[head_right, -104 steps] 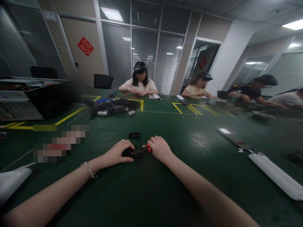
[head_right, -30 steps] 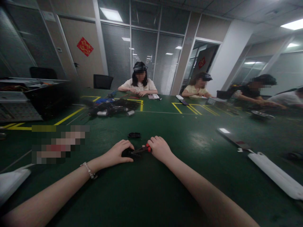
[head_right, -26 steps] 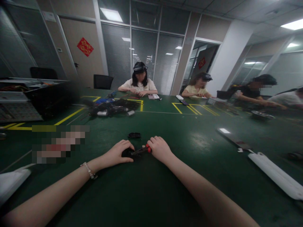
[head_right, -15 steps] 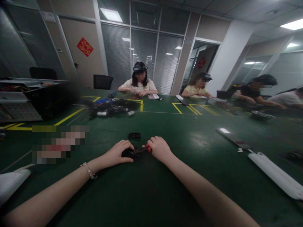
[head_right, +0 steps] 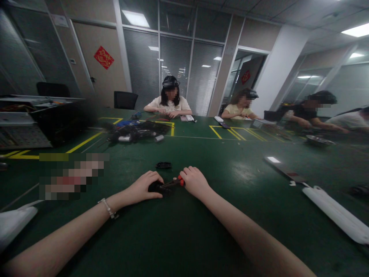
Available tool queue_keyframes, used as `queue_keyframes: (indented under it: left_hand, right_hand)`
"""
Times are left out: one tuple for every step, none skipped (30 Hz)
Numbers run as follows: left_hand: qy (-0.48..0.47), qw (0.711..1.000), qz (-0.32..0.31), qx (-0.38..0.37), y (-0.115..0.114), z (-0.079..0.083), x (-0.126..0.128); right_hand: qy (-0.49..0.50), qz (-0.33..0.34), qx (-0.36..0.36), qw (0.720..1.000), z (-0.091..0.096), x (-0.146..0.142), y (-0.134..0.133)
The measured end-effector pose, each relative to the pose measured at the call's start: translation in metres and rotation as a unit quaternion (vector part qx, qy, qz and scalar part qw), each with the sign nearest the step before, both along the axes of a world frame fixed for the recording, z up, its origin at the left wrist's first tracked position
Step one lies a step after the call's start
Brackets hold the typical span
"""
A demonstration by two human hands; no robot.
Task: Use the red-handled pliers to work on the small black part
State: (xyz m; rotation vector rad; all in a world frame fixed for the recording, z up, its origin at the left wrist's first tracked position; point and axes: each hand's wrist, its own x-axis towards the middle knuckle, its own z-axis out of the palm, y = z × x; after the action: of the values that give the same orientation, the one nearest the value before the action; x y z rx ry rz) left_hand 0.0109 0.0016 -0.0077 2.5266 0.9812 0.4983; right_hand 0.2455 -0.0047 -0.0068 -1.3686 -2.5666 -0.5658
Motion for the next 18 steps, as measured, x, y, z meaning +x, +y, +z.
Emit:
queue_keyframes:
  left_hand:
    - [0.0, 1.0, -0.001, 0.003, 0.0004, -0.0007, 0.0001]
    - [0.0, 1.0, -0.002, 0.005, 0.0008, -0.0012, 0.0002]
    - [0.0, 1.0, -0.002, 0.006, 0.0011, -0.0016, 0.0003]
    - [0.0, 1.0, -0.002, 0.008, 0.0013, -0.0018, 0.0002]
    - [0.0, 1.0, -0.002, 0.008, 0.0014, -0.0018, 0.0002]
    - [0.0, 1.0, -0.002, 0.007, 0.0014, -0.0016, 0.0]
    - [0.001, 1.0, -0.001, 0.006, 0.0013, -0.0013, -0.0002]
    - [0.002, 1.0, 0.0, 0.005, 0.0012, -0.0009, -0.0003]
    - [0.003, 1.0, 0.0, 0.004, 0.0011, -0.0006, -0.0005]
    - [0.003, 1.0, 0.001, 0.002, 0.0009, -0.0003, -0.0006]
    - [0.004, 1.0, 0.001, 0.0, 0.0007, 0.0, -0.0007]
    - [0.004, 1.0, 0.002, -0.001, 0.0005, 0.0002, -0.0008]
    - [0.004, 1.0, 0.003, -0.003, 0.0003, 0.0003, -0.0008]
    - [0.004, 1.0, 0.004, -0.004, 0.0002, 0.0005, -0.0008]
    - [0.004, 1.0, 0.004, -0.005, 0.0, 0.0006, -0.0007]
    - [0.005, 1.0, 0.005, -0.006, -0.0001, 0.0007, -0.0007]
    - [0.006, 1.0, 0.005, -0.007, -0.0001, 0.0007, -0.0006]
    - [0.008, 1.0, 0.005, -0.009, -0.0001, 0.0007, -0.0006]
  right_hand:
    - [0.0, 0.0, 0.001, 1.0, -0.0005, 0.0001, 0.0005]
    - [0.0, 0.001, 0.002, 1.0, -0.0008, 0.0002, 0.0008]
    - [0.001, 0.003, 0.003, 1.0, -0.0009, 0.0003, 0.0011]
    - [0.002, 0.007, 0.004, 1.0, -0.0009, 0.0003, 0.0013]
    - [0.002, 0.01, 0.004, 1.0, -0.0008, 0.0004, 0.0013]
    - [0.002, 0.012, 0.005, 1.0, -0.0006, 0.0004, 0.0013]
    - [0.002, 0.014, 0.005, 1.0, -0.0005, 0.0005, 0.0011]
    - [0.002, 0.015, 0.005, 1.0, -0.0004, 0.0006, 0.001]
    - [0.002, 0.015, 0.004, 1.0, -0.0004, 0.0006, 0.0008]
    - [0.002, 0.013, 0.004, 1.0, -0.0005, 0.0007, 0.0006]
    - [0.002, 0.01, 0.005, 1.0, -0.0007, 0.0008, 0.0005]
    - [0.002, 0.007, 0.005, 1.0, -0.0008, 0.0009, 0.0005]
    - [0.003, 0.004, 0.005, 1.0, -0.001, 0.001, 0.0005]
    - [0.004, 0.002, 0.006, 1.0, -0.0012, 0.001, 0.0006]
    - [0.005, 0.0, 0.006, 1.0, -0.0014, 0.0011, 0.0008]
    - [0.005, 0.0, 0.006, 1.0, -0.0017, 0.0011, 0.001]
    - [0.004, 0.002, 0.006, 1.0, -0.002, 0.0012, 0.0013]
    - [0.003, 0.005, 0.006, 1.0, -0.0024, 0.0013, 0.0017]
